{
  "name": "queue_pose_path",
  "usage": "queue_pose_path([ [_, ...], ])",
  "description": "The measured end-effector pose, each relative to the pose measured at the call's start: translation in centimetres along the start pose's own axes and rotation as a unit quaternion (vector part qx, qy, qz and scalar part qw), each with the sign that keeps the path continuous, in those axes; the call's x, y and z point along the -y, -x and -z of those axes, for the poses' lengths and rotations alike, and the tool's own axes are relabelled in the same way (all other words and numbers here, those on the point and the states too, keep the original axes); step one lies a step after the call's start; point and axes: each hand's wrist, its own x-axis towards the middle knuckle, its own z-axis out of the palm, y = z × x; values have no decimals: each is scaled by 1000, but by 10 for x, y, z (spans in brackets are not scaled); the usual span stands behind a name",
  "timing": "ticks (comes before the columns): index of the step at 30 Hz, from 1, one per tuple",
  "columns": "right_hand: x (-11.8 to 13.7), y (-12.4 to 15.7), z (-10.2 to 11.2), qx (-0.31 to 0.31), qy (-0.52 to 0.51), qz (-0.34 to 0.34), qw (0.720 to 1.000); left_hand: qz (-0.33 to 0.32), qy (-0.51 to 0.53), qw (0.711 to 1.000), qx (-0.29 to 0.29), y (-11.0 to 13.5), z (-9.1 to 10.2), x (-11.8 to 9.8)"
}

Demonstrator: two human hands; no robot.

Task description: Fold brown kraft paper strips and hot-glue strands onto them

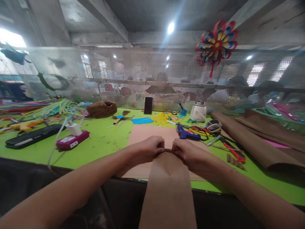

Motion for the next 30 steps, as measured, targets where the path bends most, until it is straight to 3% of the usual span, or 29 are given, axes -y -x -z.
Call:
queue_pose_path([
  [6, 2, 6, 2, -58, 62, 3, 996, -22, -11, 1000, -2, 6, 4, 3],
  [16, 0, 5, 4, -57, 108, 1, 993, -89, -59, 992, -67, 10, -3, 3],
  [21, -3, 9, 7, -65, 139, -25, 988, -115, -80, 989, -49, 12, 2, 0],
  [25, -4, 11, 9, -51, 147, 4, 988, -109, -97, 988, -43, 19, 8, -10],
  [30, -2, 15, 3, -53, 188, 102, 975, -114, -148, 981, -53, 28, 10, -20],
])
